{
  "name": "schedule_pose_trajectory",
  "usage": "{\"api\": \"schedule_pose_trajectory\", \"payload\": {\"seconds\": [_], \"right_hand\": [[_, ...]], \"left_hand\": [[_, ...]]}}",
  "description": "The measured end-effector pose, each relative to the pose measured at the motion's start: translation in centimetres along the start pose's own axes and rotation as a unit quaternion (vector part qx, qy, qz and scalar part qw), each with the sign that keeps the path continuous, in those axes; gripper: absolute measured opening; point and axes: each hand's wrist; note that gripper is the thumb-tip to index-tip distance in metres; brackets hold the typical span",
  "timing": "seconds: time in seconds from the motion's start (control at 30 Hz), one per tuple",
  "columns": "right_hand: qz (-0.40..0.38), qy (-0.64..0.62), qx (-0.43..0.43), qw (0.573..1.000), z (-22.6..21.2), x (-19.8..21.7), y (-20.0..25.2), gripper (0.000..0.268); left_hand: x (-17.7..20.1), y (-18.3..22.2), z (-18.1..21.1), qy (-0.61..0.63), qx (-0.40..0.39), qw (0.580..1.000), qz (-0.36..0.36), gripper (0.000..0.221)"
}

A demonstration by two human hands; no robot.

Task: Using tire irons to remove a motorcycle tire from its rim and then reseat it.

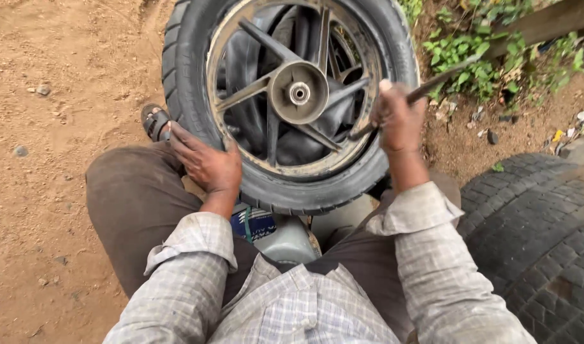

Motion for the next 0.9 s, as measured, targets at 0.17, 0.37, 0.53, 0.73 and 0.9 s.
{"api": "schedule_pose_trajectory", "payload": {"seconds": [0.17,0.37,0.53,0.73,0.9], "right_hand": [[-0.018,-0.001,0.08,0.997,-1.6,-0.1,1.1,0.04],[0.049,0.03,-0.115,0.992,9.2,2.8,3.7,0.033],[0.02,0.038,-0.117,0.992,8.1,3.3,5.0,0.031],[0.003,0.166,-0.11,0.98,9.3,3.6,6.7,0.043],[-0.041,0.225,-0.118,0.966,11.0,4.9,7.8,0.044]], "left_hand": [[0.2,0.0,1.8,0.009,0.054,0.998,-0.014,0.116],[0.9,-0.2,2.0,0.018,0.039,0.999,0.008,0.119],[0.2,-0.5,1.9,0.014,0.036,0.999,0.008,0.116],[2.0,-0.1,2.6,-0.034,-0.041,0.998,0.019,0.112],[3.6,0.6,3.3,-0.102,-0.108,0.989,-0.024,0.102]]}}
Point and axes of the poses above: each hand's wrist, its own y-axis away from the middle knuckle, its own x-axis out of the back of the hand, z = x × y, and after that the axes turned 14 degrees about x, right-handed
